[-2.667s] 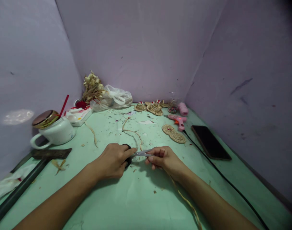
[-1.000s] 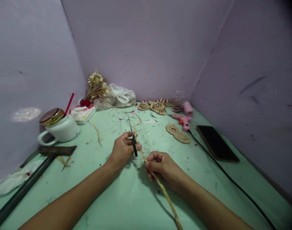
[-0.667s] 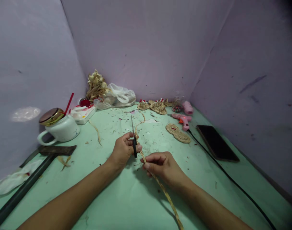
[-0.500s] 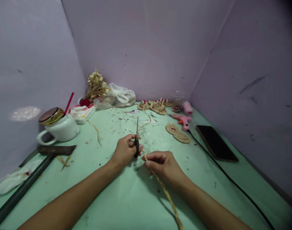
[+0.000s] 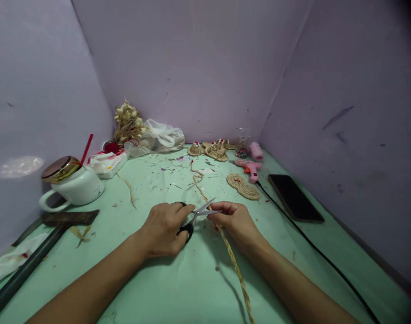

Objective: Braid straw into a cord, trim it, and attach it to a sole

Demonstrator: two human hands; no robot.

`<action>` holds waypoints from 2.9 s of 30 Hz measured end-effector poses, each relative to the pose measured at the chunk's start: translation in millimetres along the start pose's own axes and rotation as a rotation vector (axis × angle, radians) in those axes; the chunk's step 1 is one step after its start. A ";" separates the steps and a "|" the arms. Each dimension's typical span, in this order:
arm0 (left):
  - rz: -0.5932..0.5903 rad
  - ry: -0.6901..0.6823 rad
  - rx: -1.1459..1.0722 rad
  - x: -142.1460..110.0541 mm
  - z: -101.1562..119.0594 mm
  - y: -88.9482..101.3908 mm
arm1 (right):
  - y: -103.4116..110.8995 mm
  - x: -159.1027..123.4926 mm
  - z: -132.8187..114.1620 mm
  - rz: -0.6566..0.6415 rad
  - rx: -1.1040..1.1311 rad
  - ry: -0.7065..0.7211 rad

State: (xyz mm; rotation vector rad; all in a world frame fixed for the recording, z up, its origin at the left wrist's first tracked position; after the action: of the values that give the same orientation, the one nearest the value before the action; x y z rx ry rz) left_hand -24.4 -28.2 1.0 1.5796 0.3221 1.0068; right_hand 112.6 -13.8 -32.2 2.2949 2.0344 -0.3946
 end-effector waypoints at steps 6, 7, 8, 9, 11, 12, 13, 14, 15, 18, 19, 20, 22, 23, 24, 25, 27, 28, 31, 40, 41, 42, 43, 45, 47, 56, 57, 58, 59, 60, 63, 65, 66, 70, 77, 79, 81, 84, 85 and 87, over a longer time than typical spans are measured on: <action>-0.028 0.028 0.058 -2.3 -8.7 -4.6 | 2.6 -0.3 0.1 0.043 -0.046 0.038; -0.029 0.029 0.057 -2.8 -9.5 -4.9 | 2.7 -0.6 0.1 0.043 -0.054 0.044; -0.031 0.031 0.055 -3.2 -10.1 -5.2 | 2.7 -0.9 -0.2 0.042 -0.061 0.050; -0.034 0.033 0.052 -3.5 -10.6 -5.6 | 2.6 -1.2 -0.7 0.040 -0.067 0.058; -0.043 0.034 0.047 -3.9 -11.1 -6.5 | 2.6 -1.7 -2.0 0.040 -0.080 0.073; -0.047 0.033 0.046 -3.9 -11.2 -6.9 | 2.4 -1.8 -2.9 0.038 -0.087 0.083; -0.051 0.032 0.046 -3.8 -11.4 -7.2 | 2.3 -2.0 -3.9 0.037 -0.095 0.094; -0.055 0.032 0.048 -3.8 -11.5 -7.5 | 2.3 -2.1 -4.9 0.038 -0.102 0.105; -0.060 0.034 0.050 -3.7 -11.9 -7.8 | 2.2 -2.2 -5.7 0.037 -0.109 0.114; -0.064 0.044 0.044 -3.5 -13.1 -7.3 | 3.2 -2.7 -6.9 0.050 -0.119 0.121; -0.061 0.046 0.035 -3.4 -13.3 -6.7 | 3.6 -2.9 -6.9 0.055 -0.118 0.118; -0.053 0.050 0.020 -3.3 -13.7 -5.8 | 3.8 -3.2 -6.9 0.059 -0.115 0.113; -0.032 0.068 -0.037 -3.0 -14.9 -3.9 | 4.4 -3.7 -6.4 0.069 -0.110 0.103; -0.021 0.084 -0.079 -2.8 -15.7 -3.3 | 4.6 -3.9 -5.9 0.072 -0.109 0.096; -0.007 0.109 -0.129 -2.5 -16.9 -2.7 | 4.8 -4.0 -5.3 0.075 -0.108 0.089; 0.013 0.146 -0.189 -1.9 -18.5 -2.0 | 4.7 -4.0 -4.6 0.073 -0.105 0.081; 0.065 0.261 -0.343 -0.4 -23.4 -1.2 | 3.8 -3.8 -3.8 0.061 -0.090 0.071; 0.101 0.347 -0.449 0.2 -27.1 -1.1 | 2.9 -3.8 -3.6 0.048 -0.078 0.067; 0.212 0.671 -0.849 -1.2 -39.1 -5.2 | -2.0 -5.1 -2.0 -0.019 -0.041 0.028; 0.409 1.039 -1.386 -6.0 -53.1 -16.0 | -22.4 -19.2 14.8 -0.342 -0.154 -0.142; 0.424 1.046 -1.390 -6.5 -53.5 -16.7 | -23.7 -20.4 16.4 -0.371 -0.155 -0.154; 0.441 1.046 -1.388 -6.7 -53.5 -16.6 | -25.1 -21.4 18.1 -0.399 -0.152 -0.169; 0.458 1.040 -1.383 -6.7 -53.0 -16.0 | -26.4 -22.4 19.6 -0.423 -0.141 -0.184; 0.477 1.027 -1.379 -6.1 -50.1 -14.5 | -28.7 -23.3 21.5 -0.444 -0.096 -0.204; 0.474 1.021 -1.383 -5.4 -46.1 -13.8 | -30.3 -22.8 22.7 -0.425 -0.036 -0.215; 0.437 1.037 -1.295 -2.8 -35.1 -16.3 | -35.5 -22.5 21.4 -0.370 0.007 -0.137; 0.435 1.037 -1.286 -2.2 -34.7 -17.3 | -34.6 -22.4 19.5 -0.366 0.002 -0.111; 0.431 1.035 -1.280 -1.6 -34.3 -18.4 | -33.8 -22.4 18.3 -0.366 -0.007 -0.091; 0.425 1.032 -1.274 -0.8 -33.9 -19.5 | -33.3 -22.5 18.0 -0.366 -0.017 -0.083; 0.422 1.027 -1.268 -0.2 -33.5 -20.1 | -33.1 -22.6 18.4 -0.368 -0.023 -0.084; 0.433 1.019 -1.264 0.5 -31.3 -19.3 | -34.5 -22.5 22.2 -0.373 0.011 -0.130; 0.415 1.007 -1.315 1.6 -26.9 -19.2 | -35.8 -21.6 24.5 -0.359 0.044 -0.159; 0.399 1.002 -1.348 2.1 -24.7 -19.7 | -36.4 -21.2 25.1 -0.355 0.042 -0.162; 0.431 1.046 -1.393 -0.3 -29.4 -20.9 | -35.9 -20.0 24.9 -0.343 -0.028 -0.145; 0.532 1.103 -1.395 -4.7 -52.2 -20.6 | -30.1 -17.8 28.0 -0.366 0.003 -0.196; 0.538 1.083 -1.405 -4.0 -52.0 -18.7 | -31.3 -17.9 28.7 -0.383 0.035 -0.206; 0.546 1.074 -1.406 -3.5 -50.5 -17.9 | -33.9 -18.9 28.2 -0.391 0.069 -0.208; 0.508 1.081 -1.373 -2.4 -48.4 -21.2 | -35.3 -18.5 24.4 -0.342 0.075 -0.166; 0.467 1.080 -1.345 -1.9 -47.8 -23.0 | -33.5 -17.3 23.1 -0.299 0.067 -0.149; 0.373 1.046 -1.253 -1.2 -47.2 -24.2 | -27.3 -13.5 22.3 -0.202 0.065 -0.146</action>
State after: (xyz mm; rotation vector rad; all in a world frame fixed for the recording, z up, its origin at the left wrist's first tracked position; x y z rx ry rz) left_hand -52.6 9.4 -23.7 -0.1091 0.0247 1.7752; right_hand 80.9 -27.8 -47.1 2.0313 2.2153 -0.6272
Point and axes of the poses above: each hand's wrist, its own x-axis towards the middle knuckle, its own y-axis out of the back of the hand, z = x × y, the point moved 7 cm from there along x, towards the middle knuckle, and after that the axes turned 9 degrees about z, right-handed, at the moved point
